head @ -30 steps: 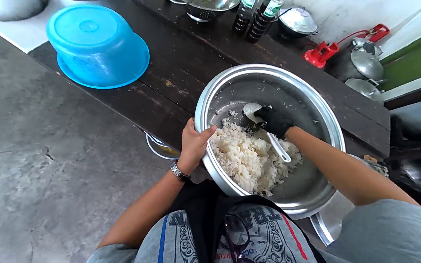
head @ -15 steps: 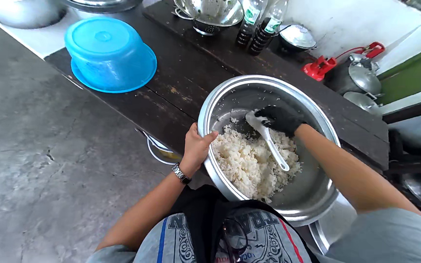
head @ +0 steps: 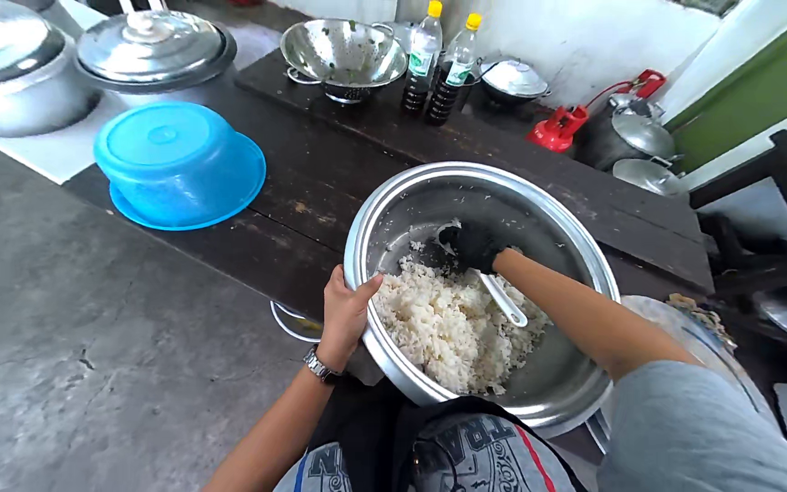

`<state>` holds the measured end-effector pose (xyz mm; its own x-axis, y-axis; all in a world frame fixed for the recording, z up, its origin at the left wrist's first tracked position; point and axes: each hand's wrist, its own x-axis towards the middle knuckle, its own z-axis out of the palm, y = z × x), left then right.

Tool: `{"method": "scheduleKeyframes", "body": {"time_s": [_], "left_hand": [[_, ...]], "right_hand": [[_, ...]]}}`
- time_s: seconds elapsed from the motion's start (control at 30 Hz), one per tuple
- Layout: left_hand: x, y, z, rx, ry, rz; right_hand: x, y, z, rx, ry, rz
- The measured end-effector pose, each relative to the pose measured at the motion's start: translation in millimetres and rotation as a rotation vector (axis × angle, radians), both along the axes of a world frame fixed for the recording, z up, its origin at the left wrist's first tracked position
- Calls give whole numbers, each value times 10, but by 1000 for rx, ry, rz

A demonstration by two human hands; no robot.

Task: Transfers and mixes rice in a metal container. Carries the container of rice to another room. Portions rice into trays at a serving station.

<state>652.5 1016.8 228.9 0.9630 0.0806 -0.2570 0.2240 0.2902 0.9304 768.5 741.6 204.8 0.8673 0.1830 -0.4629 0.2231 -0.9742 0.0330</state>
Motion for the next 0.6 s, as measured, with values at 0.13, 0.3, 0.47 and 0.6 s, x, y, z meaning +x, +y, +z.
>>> {"method": "scheduleKeyframes", "body": {"time_s": [0.13,0.3,0.47,0.6], "left_hand": [[-8,-1,13,14,6,-3],[3,9,5,30,23,-8],[3,8,-27,20,5,-13],[-3,4,-23,20,9,-16]], "right_hand": [[219,-77,-323,172,-69,79],[117,-181,0,383,-89,-42],[-384,-105,137,-50,76,-303],[-514,49,294,-35,123,-296]]}}
